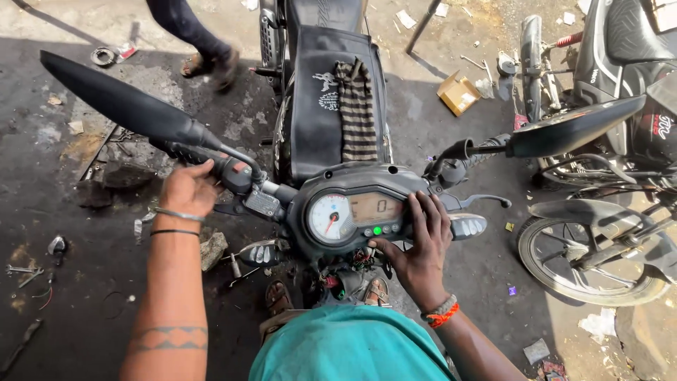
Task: The person works on the front of a motorcycle, manipulating wiring and connectors beneath the handlebar area. They fit the instrument cluster with the speedometer onto the front assembly, adjust it, and continue handling wires and small components around the headlight housing.
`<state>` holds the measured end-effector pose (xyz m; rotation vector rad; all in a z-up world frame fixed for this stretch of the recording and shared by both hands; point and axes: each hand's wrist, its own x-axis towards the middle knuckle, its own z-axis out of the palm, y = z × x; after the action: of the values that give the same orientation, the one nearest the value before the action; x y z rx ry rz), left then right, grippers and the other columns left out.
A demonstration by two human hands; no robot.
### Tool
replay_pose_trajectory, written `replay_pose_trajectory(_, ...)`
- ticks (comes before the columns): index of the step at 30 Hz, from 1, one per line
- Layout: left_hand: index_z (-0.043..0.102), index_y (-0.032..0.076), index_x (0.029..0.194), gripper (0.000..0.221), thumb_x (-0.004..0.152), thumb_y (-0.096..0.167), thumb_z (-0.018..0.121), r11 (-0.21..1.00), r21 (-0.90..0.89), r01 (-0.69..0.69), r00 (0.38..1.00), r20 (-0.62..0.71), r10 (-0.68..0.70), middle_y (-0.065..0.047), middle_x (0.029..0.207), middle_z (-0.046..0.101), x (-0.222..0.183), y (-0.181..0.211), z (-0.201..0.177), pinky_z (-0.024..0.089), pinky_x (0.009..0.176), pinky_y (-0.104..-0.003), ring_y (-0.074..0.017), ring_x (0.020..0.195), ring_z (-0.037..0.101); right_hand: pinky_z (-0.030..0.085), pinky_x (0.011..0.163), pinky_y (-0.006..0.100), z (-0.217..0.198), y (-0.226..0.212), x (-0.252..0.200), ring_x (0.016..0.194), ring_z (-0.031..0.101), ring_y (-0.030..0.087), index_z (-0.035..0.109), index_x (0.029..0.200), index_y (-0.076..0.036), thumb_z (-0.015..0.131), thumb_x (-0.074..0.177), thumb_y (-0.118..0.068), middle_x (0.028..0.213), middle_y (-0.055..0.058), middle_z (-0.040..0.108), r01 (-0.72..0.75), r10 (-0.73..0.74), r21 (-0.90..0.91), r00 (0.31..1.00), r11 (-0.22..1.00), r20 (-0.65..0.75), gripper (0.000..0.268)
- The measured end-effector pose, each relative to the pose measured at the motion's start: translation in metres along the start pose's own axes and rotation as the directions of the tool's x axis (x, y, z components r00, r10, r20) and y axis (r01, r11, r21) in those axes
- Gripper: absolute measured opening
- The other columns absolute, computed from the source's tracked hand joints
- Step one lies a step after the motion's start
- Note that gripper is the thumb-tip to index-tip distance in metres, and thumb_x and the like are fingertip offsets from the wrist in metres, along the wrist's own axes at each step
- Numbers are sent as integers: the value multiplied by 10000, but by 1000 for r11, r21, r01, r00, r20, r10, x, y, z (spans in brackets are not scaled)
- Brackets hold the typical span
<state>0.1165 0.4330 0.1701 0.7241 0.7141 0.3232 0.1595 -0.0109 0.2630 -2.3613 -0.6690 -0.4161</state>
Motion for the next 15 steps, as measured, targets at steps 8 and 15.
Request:
replay_pose_trajectory(8,605,62,1199,345,881,4,727,950,241,-201,952,-181,247,-101,1091,708,-13,-3,30,589,890,-564,-336,1007,701,277,1192,552,1,3,0,1471,367,388,480,1492,-84,880,657,-521,1532,145,474,23,-23,-13,1000,1000,-3,1024)
replay_pose_trajectory(15,596,109,1172,306,893,172,704,999,39,-6,977,-212,14,-36,982,598,1,1,11,537,853,-512,-221,940,597,296,1201,532,0,3,0,1475,373,381,486,1496,-78,877,668,-513,1528,148,478,13,-13,17,1000,1000,10,1014)
